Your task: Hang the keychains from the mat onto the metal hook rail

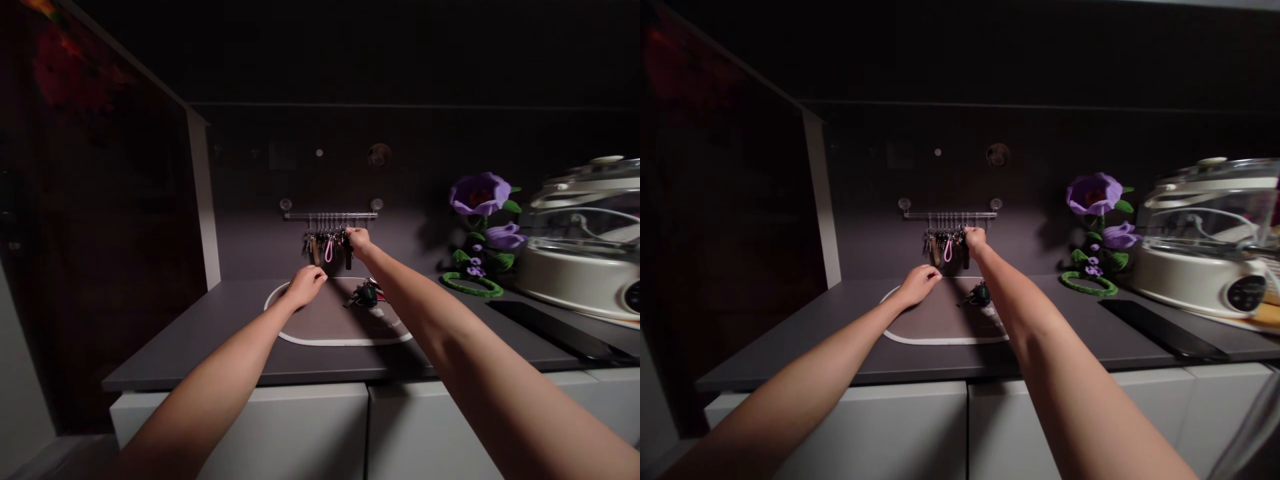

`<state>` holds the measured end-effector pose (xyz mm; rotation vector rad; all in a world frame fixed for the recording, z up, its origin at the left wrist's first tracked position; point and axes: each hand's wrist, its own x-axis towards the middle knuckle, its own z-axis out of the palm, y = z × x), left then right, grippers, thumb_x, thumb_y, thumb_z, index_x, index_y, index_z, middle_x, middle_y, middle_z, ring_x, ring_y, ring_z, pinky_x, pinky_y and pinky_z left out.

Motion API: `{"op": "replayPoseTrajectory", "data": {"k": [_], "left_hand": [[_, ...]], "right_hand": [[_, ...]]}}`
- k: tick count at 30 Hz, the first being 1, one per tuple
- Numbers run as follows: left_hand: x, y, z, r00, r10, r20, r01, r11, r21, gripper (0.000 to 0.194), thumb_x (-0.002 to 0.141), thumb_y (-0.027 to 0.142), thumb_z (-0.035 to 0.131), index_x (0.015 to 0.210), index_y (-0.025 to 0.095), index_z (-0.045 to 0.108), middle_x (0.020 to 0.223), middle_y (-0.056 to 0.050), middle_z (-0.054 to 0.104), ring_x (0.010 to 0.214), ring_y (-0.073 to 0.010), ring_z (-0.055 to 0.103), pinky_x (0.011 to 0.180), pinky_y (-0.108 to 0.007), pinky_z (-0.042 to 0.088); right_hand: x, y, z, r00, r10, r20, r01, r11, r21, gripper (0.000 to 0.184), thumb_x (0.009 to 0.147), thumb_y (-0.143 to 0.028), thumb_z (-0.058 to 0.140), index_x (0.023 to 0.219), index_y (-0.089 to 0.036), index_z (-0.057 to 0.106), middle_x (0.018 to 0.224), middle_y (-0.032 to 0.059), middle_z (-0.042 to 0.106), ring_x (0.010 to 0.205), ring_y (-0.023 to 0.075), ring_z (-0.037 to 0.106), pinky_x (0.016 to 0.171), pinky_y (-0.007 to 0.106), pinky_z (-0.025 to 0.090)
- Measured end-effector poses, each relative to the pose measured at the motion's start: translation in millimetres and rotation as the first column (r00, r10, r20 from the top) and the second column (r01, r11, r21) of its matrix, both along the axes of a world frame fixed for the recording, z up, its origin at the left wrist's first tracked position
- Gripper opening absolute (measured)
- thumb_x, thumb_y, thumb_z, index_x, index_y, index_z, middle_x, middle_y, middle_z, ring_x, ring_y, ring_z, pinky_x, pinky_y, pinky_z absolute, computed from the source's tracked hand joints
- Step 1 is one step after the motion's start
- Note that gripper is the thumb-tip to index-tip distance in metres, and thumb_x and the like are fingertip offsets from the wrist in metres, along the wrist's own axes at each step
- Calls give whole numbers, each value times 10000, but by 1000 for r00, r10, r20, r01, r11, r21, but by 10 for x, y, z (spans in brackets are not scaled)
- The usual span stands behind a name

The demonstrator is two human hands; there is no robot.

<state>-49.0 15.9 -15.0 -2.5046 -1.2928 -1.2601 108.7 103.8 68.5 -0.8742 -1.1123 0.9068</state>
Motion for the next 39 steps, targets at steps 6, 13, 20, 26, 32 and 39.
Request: {"op": "replayPoseTrajectory", "data": {"k": [6, 13, 20, 26, 32, 39], "left_hand": [[-3, 19, -8, 1000, 16, -20, -16, 1000, -5, 199, 802, 249, 454, 771, 171, 634, 802, -57, 622, 767, -171, 551, 725, -285, 412], [-12, 20, -15, 1000, 2, -15, -2, 1000, 8, 195, 806, 242, 459, 770, 170, 636, 789, -57, 620, 762, -167, 541, 725, -286, 408], [-8, 29, -15, 999, 25, -35, -25, 1000, -1, 183, 804, 228, 469, 772, 159, 636, 774, -46, 614, 752, -150, 538, 715, -261, 405], [-20, 22, -24, 999, 29, -35, -29, 1000, -3, 194, 809, 234, 465, 778, 153, 638, 782, -52, 615, 754, -155, 537, 714, -262, 398], [-23, -19, -17, 999, 40, -26, -41, 999, -16, 189, 803, 221, 467, 771, 150, 640, 771, -50, 617, 748, -154, 541, 713, -260, 399], [-30, -28, -25, 998, 56, 2, -56, 997, -46, 185, 797, 228, 477, 792, 151, 645, 799, -53, 621, 757, -153, 545, 718, -263, 409]], "right_hand": [[-1, -55, 8, 1000, -4, -15, 4, 1000, -4, 237, 778, -100, 430, 552, -168, 449, 391, -29, 438, 343, 81, 408, 386, 213, 388], [-13, -3, -56, 1000, -11, -21, 11, 1000, -24, 220, 764, -94, 440, 556, -169, 441, 378, -38, 425, 340, 83, 409, 382, 213, 390], [38, 74, -162, 999, -34, 26, 34, 999, -3, 157, 758, -122, 453, 606, -160, 464, 408, -51, 423, 367, 75, 418, 424, 207, 413], [135, 211, -248, 979, -124, 162, 109, 989, 96, 81, 724, -214, 503, 667, -157, 512, 493, -47, 463, 466, 78, 437, 498, 198, 417], [239, 299, -315, 926, -186, 328, 132, 975, 179, 174, 701, -303, 516, 702, -138, 571, 570, -23, 532, 532, 85, 468, 558, 206, 419], [311, 125, -303, 900, -219, 378, 166, 972, 169, 223, 723, -239, 536, 902, -122, 601, 917, 83, 643, 828, 134, 580, 817, 289, 433]]}}
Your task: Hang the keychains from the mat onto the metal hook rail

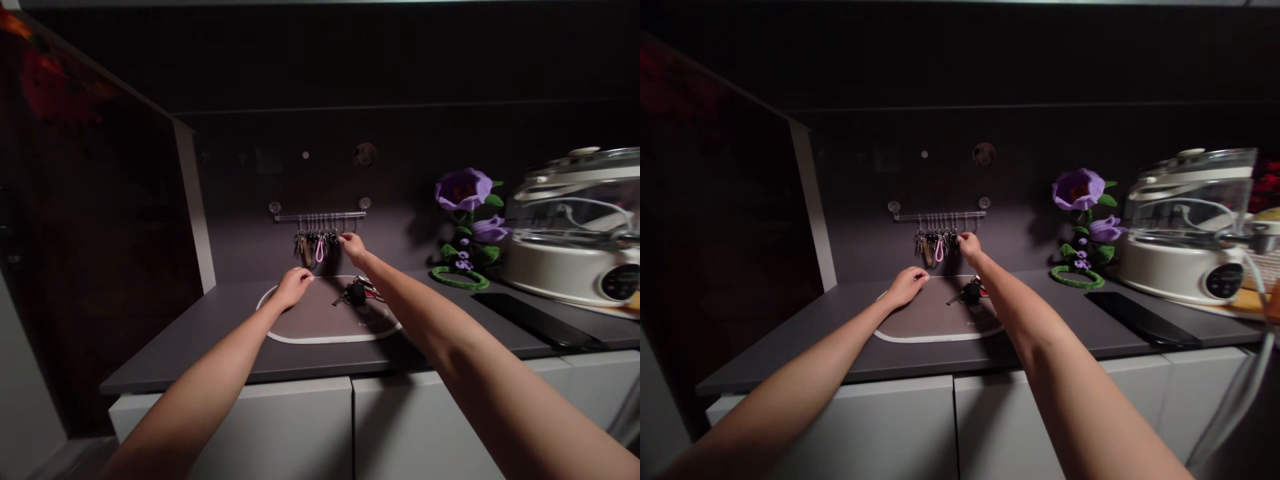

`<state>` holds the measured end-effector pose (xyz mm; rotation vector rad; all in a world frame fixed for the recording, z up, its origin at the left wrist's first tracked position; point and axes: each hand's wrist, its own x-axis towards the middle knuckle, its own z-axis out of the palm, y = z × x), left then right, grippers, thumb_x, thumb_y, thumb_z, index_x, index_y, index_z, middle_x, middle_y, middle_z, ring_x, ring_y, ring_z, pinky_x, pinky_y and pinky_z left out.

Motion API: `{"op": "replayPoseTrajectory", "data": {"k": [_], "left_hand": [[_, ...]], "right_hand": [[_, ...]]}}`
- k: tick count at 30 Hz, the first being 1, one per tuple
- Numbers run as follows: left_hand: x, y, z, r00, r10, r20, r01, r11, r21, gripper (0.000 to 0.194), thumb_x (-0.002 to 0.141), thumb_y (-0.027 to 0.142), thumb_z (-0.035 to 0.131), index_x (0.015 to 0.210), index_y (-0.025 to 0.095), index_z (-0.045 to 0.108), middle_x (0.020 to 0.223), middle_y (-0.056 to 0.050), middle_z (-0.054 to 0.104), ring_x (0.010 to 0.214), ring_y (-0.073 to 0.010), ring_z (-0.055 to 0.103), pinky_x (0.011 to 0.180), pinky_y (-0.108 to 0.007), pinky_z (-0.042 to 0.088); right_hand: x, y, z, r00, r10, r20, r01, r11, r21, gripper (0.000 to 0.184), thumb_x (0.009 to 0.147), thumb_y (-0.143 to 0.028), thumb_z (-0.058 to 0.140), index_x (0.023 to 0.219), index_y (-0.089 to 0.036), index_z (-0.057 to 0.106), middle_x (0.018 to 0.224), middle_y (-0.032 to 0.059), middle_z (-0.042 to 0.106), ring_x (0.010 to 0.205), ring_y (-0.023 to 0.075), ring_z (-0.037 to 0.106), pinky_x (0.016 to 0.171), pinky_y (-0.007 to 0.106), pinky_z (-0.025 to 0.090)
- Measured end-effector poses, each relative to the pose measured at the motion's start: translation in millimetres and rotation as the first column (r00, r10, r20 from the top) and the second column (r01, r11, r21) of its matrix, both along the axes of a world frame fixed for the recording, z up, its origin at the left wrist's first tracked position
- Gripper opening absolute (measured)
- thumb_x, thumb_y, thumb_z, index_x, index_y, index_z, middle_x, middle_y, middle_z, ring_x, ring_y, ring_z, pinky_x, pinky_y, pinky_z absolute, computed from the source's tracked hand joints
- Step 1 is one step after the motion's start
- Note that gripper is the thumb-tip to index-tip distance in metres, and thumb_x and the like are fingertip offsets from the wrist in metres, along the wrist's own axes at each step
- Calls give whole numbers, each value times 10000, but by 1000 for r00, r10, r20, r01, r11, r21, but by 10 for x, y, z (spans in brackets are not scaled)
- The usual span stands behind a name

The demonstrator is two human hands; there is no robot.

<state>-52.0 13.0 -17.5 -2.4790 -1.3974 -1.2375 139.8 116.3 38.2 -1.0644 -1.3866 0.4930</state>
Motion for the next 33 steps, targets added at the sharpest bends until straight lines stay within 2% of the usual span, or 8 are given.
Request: {"op": "replayPoseTrajectory", "data": {"k": [2, 5, 10, 14, 17, 23, 27, 33], "left_hand": [[5, -1, -7, 1000, -5, 8, 5, 1000, -13, 185, 794, 232, 478, 795, 154, 645, 800, -50, 624, 756, -151, 546, 718, -263, 413], [44, -24, 20, 1000, -24, 3, 24, 999, -41, 189, 784, 236, 485, 820, 151, 649, 824, -52, 634, 760, -150, 555, 726, -264, 418], [202, -93, 206, 991, -91, -100, 72, 982, -177, 219, 756, 263, 519, 877, 141, 656, 860, -56, 657, 763, -154, 569, 717, -257, 420], [371, -105, 302, 983, -106, -152, 58, 955, -289, 218, 732, 255, 550, 872, 129, 662, 852, -60, 666, 755, -154, 573, 704, -249, 417], [509, -93, 244, 995, -62, -76, 28, 926, -377, 191, 721, 237, 559, 827, 124, 670, 767, -48, 662, 676, -136, 565, 651, -237, 417], [730, -77, -13, 997, 18, 75, 18, 889, -458, 135, 683, 242, 593, 694, 127, 662, 588, -3, 601, 537, -98, 491, 571, -226, 387], [754, -42, -127, 992, 6, 125, 51, 894, -445, 189, 671, 314, 609, 691, 132, 655, 576, 9, 582, 532, -94, 465, 568, -229, 374], [687, 12, -196, 984, -59, 171, 130, 889, -439, 182, 651, 300, 635, 698, 124, 633, 617, 11, 583, 568, -90, 463, 583, -226, 365]], "right_hand": [[26, -94, 2, 1000, 10, 14, -10, 1000, -17, 241, 732, -225, 539, 941, -120, 599, 1014, 107, 629, 913, 147, 579, 874, 306, 413], [76, -254, -25, 998, 60, 32, -60, 998, 0, 242, 741, -217, 542, 957, -125, 598, 1047, 110, 625, 953, 155, 581, 889, 314, 417], [173, -568, -149, 996, 51, 76, -51, 999, 4, 216, 746, -190, 542, 946, -137, 602, 1012, 94, 642, 921, 153, 593, 870, 318, 436], [222, -834, -267, 992, 10, 125, -13, 1000, 20, 208, 753, -195, 538, 942, -140, 605, 988, 86, 649, 897, 152, 596, 854, 313, 444], [240, -998, -365, 986, -22, 168, 13, 998, 55, 193, 765, -188, 518, 931, -147, 608, 973, 77, 653, 878, 149, 597, 845, 310, 446], [298, -1147, -571, 946, -95, 310, 57, 990, 129, 210, 787, -160, 464, 940, -160, 609, 969, 73, 654, 880, 151, 594, 845, 304, 439], [331, -1126, -630, 900, -119, 420, 57, 986, 157, 242, 791, -134, 428, 952, -161, 608, 982, 81, 650, 907, 158, 584, 852, 295, 426], [326, -1054, -643, 845, -158, 511, 75, 981, 179, 260, 775, -115, 412, 938, -150, 611, 969, 84, 652, 905, 172, 578, 844, 296, 419]]}}
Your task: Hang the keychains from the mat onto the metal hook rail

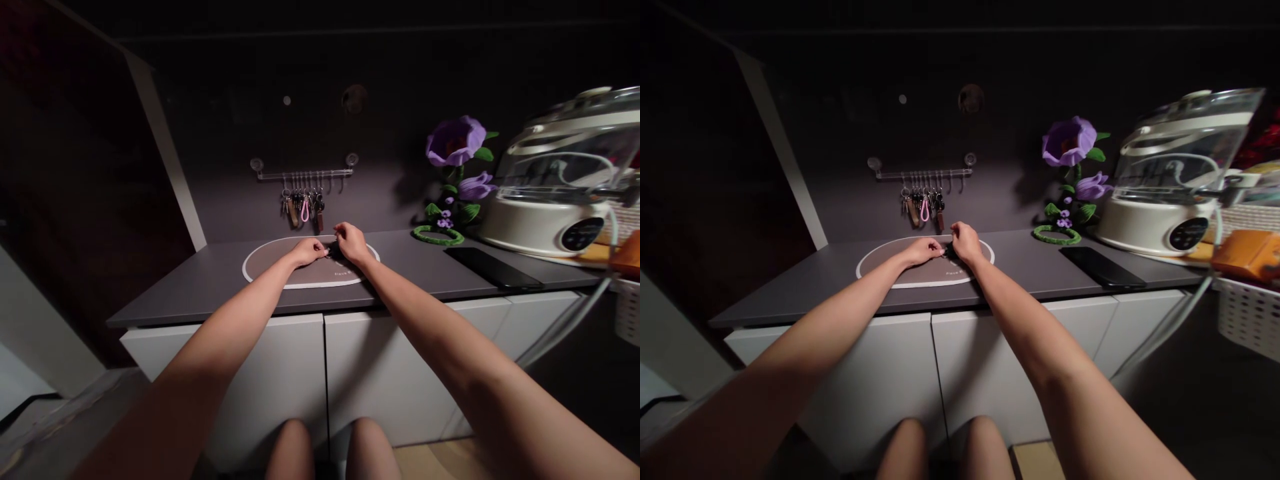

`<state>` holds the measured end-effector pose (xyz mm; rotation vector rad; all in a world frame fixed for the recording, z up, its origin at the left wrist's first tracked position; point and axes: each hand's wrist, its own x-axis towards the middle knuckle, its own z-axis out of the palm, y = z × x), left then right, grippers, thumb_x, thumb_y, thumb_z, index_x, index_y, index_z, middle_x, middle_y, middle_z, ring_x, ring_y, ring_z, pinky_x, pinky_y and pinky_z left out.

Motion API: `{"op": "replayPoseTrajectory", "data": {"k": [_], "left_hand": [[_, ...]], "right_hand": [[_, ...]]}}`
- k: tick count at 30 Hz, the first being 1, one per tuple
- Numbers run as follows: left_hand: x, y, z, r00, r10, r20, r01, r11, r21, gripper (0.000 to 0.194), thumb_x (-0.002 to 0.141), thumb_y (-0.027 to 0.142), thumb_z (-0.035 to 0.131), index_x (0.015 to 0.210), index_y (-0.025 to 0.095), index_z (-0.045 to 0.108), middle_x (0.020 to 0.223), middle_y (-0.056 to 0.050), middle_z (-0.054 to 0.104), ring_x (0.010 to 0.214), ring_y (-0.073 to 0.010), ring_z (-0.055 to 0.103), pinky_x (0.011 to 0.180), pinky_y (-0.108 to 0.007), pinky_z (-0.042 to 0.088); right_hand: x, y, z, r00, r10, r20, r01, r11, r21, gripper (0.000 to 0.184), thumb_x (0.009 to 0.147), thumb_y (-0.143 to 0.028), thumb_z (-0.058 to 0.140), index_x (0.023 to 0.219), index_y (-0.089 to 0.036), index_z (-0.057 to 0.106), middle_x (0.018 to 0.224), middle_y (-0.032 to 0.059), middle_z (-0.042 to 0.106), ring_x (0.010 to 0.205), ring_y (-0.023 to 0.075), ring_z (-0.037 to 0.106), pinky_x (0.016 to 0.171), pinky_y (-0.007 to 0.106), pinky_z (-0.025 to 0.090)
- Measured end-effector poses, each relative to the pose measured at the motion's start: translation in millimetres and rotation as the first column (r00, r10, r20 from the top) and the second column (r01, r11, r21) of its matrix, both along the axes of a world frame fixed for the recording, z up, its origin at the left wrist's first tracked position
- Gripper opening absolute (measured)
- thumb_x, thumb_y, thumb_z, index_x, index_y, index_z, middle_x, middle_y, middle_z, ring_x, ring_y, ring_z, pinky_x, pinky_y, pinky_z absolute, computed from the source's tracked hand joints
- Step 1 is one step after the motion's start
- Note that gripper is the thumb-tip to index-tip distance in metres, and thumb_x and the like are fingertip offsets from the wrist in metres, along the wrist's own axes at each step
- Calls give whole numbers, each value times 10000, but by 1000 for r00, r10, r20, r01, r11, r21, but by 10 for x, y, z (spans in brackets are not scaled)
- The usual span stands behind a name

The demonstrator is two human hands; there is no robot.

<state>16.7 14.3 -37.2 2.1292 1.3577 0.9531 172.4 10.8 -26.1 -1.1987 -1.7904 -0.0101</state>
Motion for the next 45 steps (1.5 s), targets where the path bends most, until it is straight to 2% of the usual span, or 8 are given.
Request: {"op": "replayPoseTrajectory", "data": {"k": [8, 13, 24, 33, 42, 45], "left_hand": [[-44, -13, 49, 998, -66, -8, 65, 996, -58, 134, 651, 238, 636, 701, 114, 629, 623, 13, 578, 586, -93, 465, 614, -236, 369], [-82, -26, 74, 997, -58, -49, 57, 998, -31, 108, 651, 212, 626, 700, 115, 628, 619, 16, 574, 596, -98, 464, 628, -239, 370], [-139, -28, 99, 979, 6, -204, -5, 1000, 4, 84, 652, 165, 580, 581, 127, 606, 471, 33, 485, 502, -103, 412, 594, -252, 363], [-208, -73, 146, 938, 66, -339, -59, 998, 32, 93, 664, 139, 555, 577, 140, 588, 535, 5, 538, 574, -129, 480, 605, -239, 371], [-235, -92, 178, 972, 95, -215, -77, 993, 89, 93, 676, 185, 561, 605, 137, 596, 572, 3, 561, 599, -125, 492, 629, -237, 380], [-201, -152, 235, 987, 139, -82, -133, 988, 72, 81, 705, 182, 543, 673, 131, 597, 632, -5, 576, 608, -116, 484, 621, -236, 371]], "right_hand": [[-8, 25, 11, 1000, -13, 27, 13, 1000, -9, 268, 758, -103, 417, 936, -135, 615, 966, 97, 649, 911, 180, 575, 850, 301, 412], [-5, 50, 14, 1000, -12, 24, 12, 1000, -3, 265, 745, -107, 428, 923, -136, 623, 950, 92, 652, 888, 177, 575, 846, 303, 413], [-6, 41, 24, 1000, -7, 12, 7, 1000, -3, 265, 729, -105, 438, 909, -152, 628, 942, 80, 656, 883, 172, 578, 852, 304, 417], [-13, 10, 44, 1000, -13, 28, 13, 1000, 2, 270, 729, -97, 431, 903, -146, 631, 957, 83, 659, 893, 176, 583, 847, 304, 421], [-9, 11, 44, 1000, -4, 20, 3, 1000, 31, 261, 736, -112, 426, 892, -151, 632, 951, 76, 659, 892, 174, 579, 846, 302, 419], [-12, 5, 46, 1000, -2, 16, 1, 1000, 28, 263, 734, -113, 429, 896, -153, 632, 946, 76, 659, 880, 171, 578, 840, 300, 421]]}}
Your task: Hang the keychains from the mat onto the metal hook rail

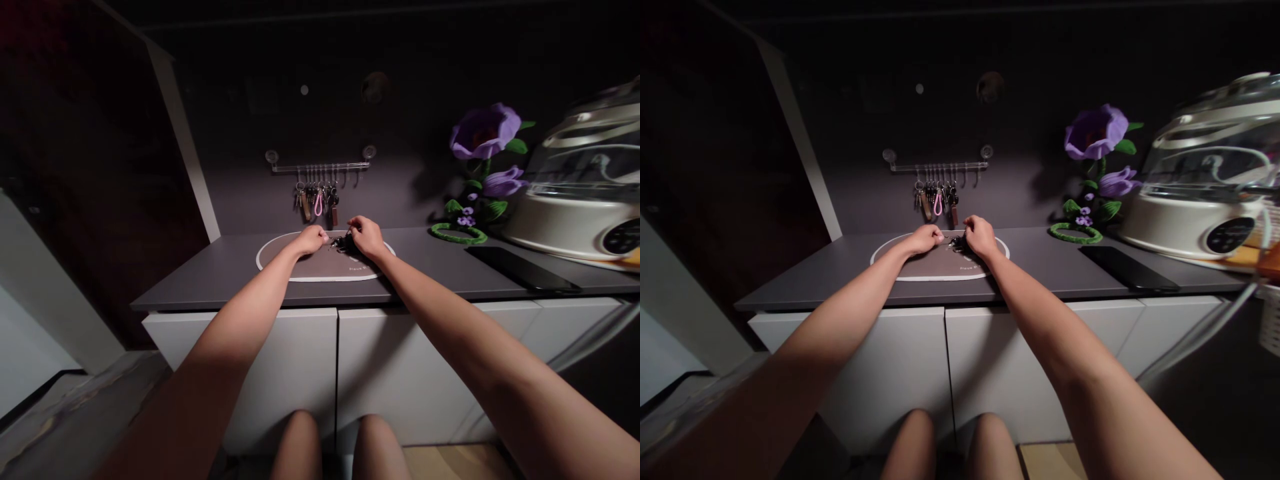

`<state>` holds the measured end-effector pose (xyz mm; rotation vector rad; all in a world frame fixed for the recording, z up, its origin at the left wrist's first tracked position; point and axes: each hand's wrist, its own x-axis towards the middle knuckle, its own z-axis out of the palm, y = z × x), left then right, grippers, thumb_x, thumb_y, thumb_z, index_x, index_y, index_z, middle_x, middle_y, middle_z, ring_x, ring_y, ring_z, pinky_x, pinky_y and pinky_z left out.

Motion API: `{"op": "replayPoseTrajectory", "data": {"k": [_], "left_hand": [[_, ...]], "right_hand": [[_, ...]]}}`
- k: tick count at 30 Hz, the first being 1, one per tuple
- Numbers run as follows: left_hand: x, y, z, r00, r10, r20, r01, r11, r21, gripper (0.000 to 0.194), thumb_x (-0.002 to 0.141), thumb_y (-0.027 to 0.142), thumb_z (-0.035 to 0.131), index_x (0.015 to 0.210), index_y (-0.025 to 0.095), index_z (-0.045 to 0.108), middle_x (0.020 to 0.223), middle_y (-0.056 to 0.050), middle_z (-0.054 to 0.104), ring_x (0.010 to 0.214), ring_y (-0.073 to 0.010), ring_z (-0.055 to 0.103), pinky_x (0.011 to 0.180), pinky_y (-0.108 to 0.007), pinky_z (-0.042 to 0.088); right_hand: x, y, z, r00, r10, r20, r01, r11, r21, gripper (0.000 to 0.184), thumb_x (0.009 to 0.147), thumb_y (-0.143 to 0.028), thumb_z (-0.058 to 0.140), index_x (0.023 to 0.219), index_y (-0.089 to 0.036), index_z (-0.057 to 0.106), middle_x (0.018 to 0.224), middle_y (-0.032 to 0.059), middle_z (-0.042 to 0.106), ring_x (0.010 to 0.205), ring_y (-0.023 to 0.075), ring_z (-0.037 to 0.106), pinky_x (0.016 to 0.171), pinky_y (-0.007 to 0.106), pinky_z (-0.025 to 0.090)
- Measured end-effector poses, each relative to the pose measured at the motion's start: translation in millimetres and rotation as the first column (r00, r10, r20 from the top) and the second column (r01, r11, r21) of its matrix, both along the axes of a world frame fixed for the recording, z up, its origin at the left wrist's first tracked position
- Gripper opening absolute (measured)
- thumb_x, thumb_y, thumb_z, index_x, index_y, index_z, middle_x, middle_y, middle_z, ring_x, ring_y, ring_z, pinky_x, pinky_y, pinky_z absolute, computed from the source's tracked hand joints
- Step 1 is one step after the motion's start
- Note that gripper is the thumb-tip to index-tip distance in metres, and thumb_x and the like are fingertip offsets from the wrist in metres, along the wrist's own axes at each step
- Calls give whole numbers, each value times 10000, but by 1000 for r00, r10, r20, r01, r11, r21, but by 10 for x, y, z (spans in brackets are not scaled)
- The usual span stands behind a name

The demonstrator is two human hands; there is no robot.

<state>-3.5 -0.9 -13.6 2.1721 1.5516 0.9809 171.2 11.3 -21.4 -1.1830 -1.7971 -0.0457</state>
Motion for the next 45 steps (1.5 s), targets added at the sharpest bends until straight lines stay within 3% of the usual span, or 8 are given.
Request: {"op": "replayPoseTrajectory", "data": {"k": [3, 6, 14, 19, 23, 27, 35, 45], "left_hand": [[23, -43, 43, 976, 24, 214, -10, 998, -69, 71, 726, 182, 535, 710, 134, 585, 599, 13, 541, 551, -93, 440, 583, -228, 352], [25, -34, 56, 911, 12, 413, 60, 985, -161, 74, 739, 177, 532, 692, 136, 572, 520, 35, 480, 486, -77, 394, 557, -226, 340], [16, 5, 86, 660, -59, 749, 293, 938, -184, 59, 753, 146, 558, 703, 114, 560, 735, -33, 602, 591, -62, 487, 634, -217, 384], [3, -9, 114, 430, -55, 901, 465, 869, -169, 52, 777, 94, 520, 735, 124, 521, 846, -67, 631, 729, -101, 574, 772, -281, 415], [-23, 0, 111, 305, -78, 949, 581, 805, -121, 82, 787, 92, 506, 725, 142, 488, 882, -93, 641, 829, -154, 605, 866, -350, 401], [-60, 8, 119, 254, -85, 964, 630, 771, -98, 68, 806, 139, 506, 747, 156, 478, 938, -92, 641, 929, -201, 601, 897, -416, 379], [-102, -42, 197, 147, -99, 984, 613, 790, -12, 72, 847, 218, 469, 793, 171, 476, 1126, -86, 595, 1123, -252, 515, 921, -484, 337], [-94, -82, 225, 44, -177, 983, 618, 778, 113, 142, 877, 216, 406, 833, 176, 535, 1146, -63, 594, 1176, -235, 473, 971, -480, 298]], "right_hand": [[-4, -6, 2, 1000, 4, 1, -4, 1000, -5, 262, 734, -114, 430, 897, -146, 632, 939, 81, 659, 871, 171, 577, 836, 299, 421], [-6, -7, 6, 1000, 15, 3, -15, 1000, 4, 263, 735, -116, 426, 898, -149, 630, 939, 76, 657, 873, 167, 574, 837, 297, 419], [-23, -25, 18, 999, 28, 20, -28, 1000, 10, 259, 744, -117, 425, 900, -148, 630, 932, 81, 653, 875, 171, 572, 837, 298, 417], [-35, -38, 21, 999, 44, 33, -45, 999, 30, 250, 747, -123, 429, 898, -149, 627, 924, 81, 652, 863, 173, 570, 829, 305, 418], [-38, -41, 18, 997, 61, 40, -63, 997, 50, 244, 748, -126, 432, 894, -141, 628, 911, 87, 653, 846, 177, 571, 811, 308, 423], [-46, -55, 28, 997, 63, 50, -66, 996, 66, 245, 751, -125, 430, 895, -138, 628, 910, 92, 652, 838, 179, 570, 801, 308, 424], [-75, -101, 56, 994, 92, 53, -96, 991, 92, 220, 754, -141, 435, 869, -157, 622, 886, 80, 648, 809, 180, 561, 767, 306, 421], [-138, -228, 68, 977, 194, 85, -204, 969, 139, 178, 810, -252, 437, 855, -174, 591, 829, 58, 627, 743, 159, 536, 708, 278, 406]]}}
